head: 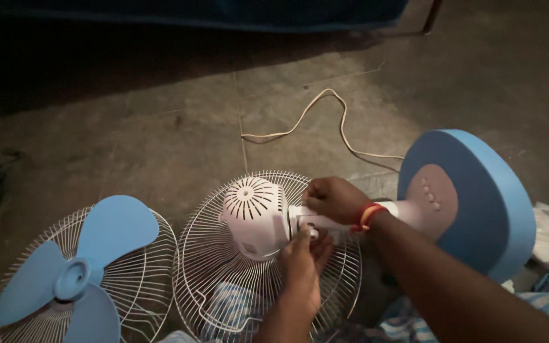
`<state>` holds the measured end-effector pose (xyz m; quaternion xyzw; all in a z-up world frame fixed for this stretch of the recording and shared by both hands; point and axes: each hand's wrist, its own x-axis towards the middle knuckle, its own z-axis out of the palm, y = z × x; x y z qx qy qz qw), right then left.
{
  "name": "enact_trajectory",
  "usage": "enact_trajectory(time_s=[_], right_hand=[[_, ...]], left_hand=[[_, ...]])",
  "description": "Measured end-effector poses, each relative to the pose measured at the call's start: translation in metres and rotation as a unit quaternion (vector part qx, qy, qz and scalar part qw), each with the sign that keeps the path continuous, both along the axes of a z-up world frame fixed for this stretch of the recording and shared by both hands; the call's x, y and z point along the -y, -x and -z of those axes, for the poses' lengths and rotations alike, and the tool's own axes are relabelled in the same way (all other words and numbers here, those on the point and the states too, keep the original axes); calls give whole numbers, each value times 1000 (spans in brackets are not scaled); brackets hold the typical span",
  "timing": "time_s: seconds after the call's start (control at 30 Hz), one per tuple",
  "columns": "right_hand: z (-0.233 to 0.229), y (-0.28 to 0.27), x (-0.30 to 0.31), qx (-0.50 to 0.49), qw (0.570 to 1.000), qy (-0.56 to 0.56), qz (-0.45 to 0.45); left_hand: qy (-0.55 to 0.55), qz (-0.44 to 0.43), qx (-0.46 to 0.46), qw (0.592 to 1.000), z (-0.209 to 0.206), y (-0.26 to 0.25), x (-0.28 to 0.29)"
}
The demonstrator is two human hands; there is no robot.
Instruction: The person assembles an electric fan by attaching the motor housing to the stand and securing it with a screwdriver. They then pick up the fan blade and cage, preparing to install them.
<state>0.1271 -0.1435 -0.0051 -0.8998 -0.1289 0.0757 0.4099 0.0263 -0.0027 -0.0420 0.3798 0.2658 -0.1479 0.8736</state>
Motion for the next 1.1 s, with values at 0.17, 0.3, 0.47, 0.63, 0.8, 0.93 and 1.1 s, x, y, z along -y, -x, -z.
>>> enact_trajectory(time_s=[0.17, 0.3, 0.47, 0.63, 0.8, 0.93, 1.1], right_hand=[[-4, 2, 5, 17, 999, -15, -28], [1, -13, 7, -22, 1000, 8, -12], [0, -18, 8, -38, 998, 32, -39], [-8, -11, 10, -62, 996, 46, -36], [-4, -14, 11, -90, 993, 75, -20], [3, -17, 13, -1, 995, 6, -104], [-2, -6, 7, -29, 997, -43, -65]], left_hand=[[-34, 39, 13, 999, -4, 5, -7], [-51, 51, 26, 997, -2, 4, -11], [-41, 63, 49, 996, 1, 3, -13], [-61, 66, 39, 995, -4, 2, -14], [-64, 69, 30, 995, -8, 3, -14], [-78, 72, 13, 994, -7, 3, -15], [-73, 65, 23, 995, -5, 0, -15]])
